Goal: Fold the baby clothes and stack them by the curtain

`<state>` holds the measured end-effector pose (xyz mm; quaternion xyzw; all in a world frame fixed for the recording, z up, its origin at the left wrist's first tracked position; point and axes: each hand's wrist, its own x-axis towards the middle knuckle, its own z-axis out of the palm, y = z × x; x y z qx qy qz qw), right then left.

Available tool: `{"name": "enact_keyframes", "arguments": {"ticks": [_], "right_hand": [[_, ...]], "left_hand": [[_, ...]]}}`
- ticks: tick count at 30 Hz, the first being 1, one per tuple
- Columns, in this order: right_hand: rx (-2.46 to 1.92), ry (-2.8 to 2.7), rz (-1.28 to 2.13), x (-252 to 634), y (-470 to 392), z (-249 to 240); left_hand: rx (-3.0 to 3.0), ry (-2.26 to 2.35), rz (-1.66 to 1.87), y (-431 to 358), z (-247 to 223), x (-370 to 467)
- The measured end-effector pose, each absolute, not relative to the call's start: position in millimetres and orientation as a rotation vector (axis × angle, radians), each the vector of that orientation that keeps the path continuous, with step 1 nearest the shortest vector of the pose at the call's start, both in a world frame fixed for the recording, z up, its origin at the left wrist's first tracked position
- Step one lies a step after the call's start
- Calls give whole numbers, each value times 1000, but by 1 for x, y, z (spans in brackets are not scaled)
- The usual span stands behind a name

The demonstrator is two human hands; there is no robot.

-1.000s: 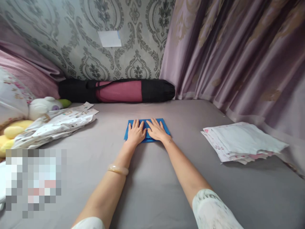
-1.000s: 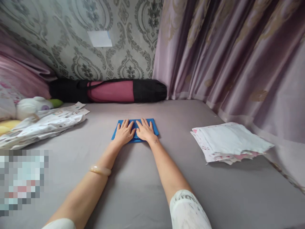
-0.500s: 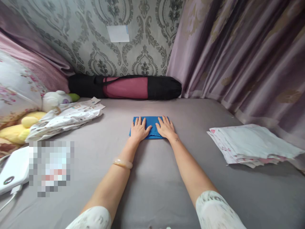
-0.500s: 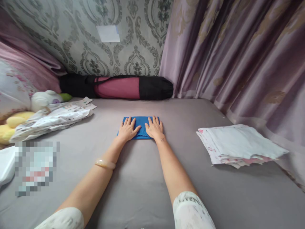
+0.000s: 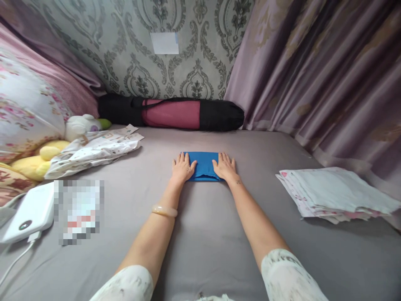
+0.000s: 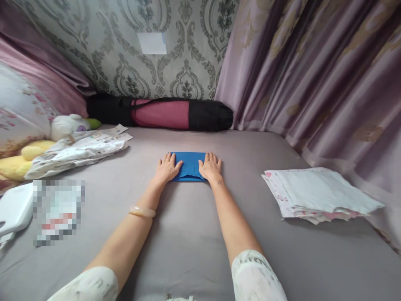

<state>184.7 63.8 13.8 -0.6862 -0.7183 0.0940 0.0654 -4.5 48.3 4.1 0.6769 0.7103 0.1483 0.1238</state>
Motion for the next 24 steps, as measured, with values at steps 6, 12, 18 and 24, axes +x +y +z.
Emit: {"name": "enact_keyframes", "arguments": {"ticks": [6,12,18,24], "right_hand": [[-1839,-2322,262,146,66,27],[-1825,-2373,318,123,65,13],[-1840,-2401,290,126,66,8],[-1835,-2369,286,105,66,19]], "left_hand": [[1676,1956,973,58,13,-25],[1514,1913,1223,63,12,-37],[1415,1841,1381,66,7,-42],[1345,1783,1471,69,8,-44]]}}
